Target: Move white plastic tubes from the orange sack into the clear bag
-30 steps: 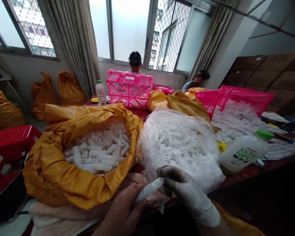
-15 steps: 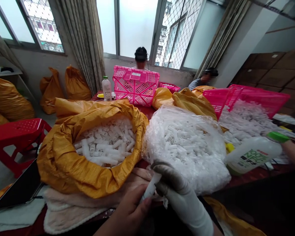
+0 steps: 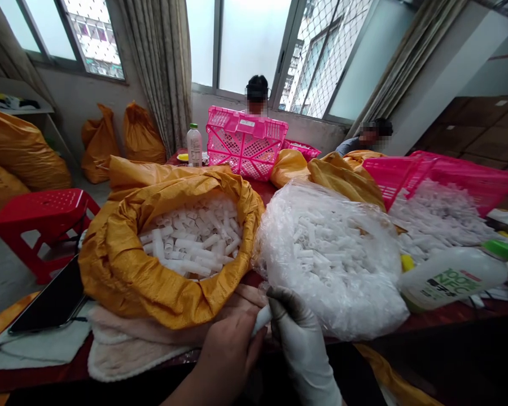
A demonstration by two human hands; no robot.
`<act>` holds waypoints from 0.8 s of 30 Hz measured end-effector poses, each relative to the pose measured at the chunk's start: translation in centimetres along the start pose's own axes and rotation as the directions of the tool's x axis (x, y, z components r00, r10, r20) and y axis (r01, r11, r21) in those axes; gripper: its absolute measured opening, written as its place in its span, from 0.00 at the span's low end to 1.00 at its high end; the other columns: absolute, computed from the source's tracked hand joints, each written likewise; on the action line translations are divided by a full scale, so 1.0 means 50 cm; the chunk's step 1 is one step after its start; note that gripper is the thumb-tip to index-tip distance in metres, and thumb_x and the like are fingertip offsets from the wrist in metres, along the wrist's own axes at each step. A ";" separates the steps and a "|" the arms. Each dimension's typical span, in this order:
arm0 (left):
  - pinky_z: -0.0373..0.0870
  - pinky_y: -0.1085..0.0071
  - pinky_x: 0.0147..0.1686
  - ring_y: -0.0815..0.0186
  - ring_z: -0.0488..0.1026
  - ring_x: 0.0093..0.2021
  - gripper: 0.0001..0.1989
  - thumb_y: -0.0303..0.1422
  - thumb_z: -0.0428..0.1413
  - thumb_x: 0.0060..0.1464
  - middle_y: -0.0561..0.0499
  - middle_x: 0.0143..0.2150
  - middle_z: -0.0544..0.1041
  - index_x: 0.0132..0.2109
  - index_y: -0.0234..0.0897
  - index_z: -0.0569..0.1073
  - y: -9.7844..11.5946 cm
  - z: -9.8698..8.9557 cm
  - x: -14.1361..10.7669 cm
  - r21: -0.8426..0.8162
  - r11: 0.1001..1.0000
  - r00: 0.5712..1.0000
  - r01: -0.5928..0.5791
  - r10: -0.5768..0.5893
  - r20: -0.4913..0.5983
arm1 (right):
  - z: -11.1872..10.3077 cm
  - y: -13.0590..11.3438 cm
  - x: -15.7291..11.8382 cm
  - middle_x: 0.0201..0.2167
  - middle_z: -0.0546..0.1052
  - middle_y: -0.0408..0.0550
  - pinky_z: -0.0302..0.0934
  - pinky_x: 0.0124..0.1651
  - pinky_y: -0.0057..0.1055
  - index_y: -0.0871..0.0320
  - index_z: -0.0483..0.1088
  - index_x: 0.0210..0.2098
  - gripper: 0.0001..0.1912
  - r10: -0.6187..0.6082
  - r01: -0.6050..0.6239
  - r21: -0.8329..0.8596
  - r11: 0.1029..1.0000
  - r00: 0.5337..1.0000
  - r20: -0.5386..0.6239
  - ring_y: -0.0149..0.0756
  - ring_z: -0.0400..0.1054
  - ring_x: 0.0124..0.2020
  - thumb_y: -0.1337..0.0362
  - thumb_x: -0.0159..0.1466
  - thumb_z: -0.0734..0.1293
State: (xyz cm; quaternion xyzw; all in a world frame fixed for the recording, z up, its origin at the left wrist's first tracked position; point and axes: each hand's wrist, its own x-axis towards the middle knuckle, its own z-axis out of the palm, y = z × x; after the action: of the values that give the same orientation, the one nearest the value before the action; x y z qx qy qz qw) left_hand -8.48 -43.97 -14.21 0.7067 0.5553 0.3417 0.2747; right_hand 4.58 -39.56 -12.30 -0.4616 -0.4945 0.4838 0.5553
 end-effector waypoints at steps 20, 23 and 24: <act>0.66 0.67 0.49 0.61 0.71 0.48 0.15 0.36 0.47 0.60 0.45 0.47 0.75 0.49 0.34 0.71 0.039 0.006 0.012 -0.546 0.834 0.987 0.077 0.015 0.162 | -0.003 0.035 -0.046 0.34 0.79 0.48 0.70 0.43 0.38 0.54 0.76 0.34 0.13 -0.109 0.110 -0.027 0.994 0.994 0.018 0.41 0.74 0.37 0.54 0.52 0.72; 0.65 0.69 0.51 0.61 0.70 0.49 0.18 0.34 0.54 0.55 0.48 0.50 0.74 0.53 0.39 0.69 0.067 -0.034 0.011 -0.393 0.915 0.946 -0.088 0.201 0.256 | -0.079 0.028 -0.056 0.34 0.79 0.49 0.72 0.37 0.41 0.53 0.73 0.35 0.14 -0.013 0.010 -0.035 0.999 0.995 -0.104 0.43 0.74 0.34 0.54 0.51 0.73; 0.65 0.71 0.49 0.62 0.71 0.48 0.18 0.33 0.55 0.54 0.49 0.49 0.75 0.52 0.41 0.70 0.074 -0.056 0.016 -0.302 0.941 0.928 -0.153 0.241 0.283 | -0.121 0.027 -0.058 0.32 0.79 0.48 0.72 0.33 0.42 0.53 0.72 0.36 0.15 -0.021 0.005 -0.079 0.997 0.980 -0.198 0.43 0.74 0.31 0.54 0.51 0.72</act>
State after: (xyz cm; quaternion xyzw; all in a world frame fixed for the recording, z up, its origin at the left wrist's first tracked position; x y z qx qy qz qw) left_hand -8.37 -44.02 -9.49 0.7597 0.3768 0.3240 0.4193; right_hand 10.38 -42.53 -14.46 -0.5258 -0.4581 0.4118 0.5866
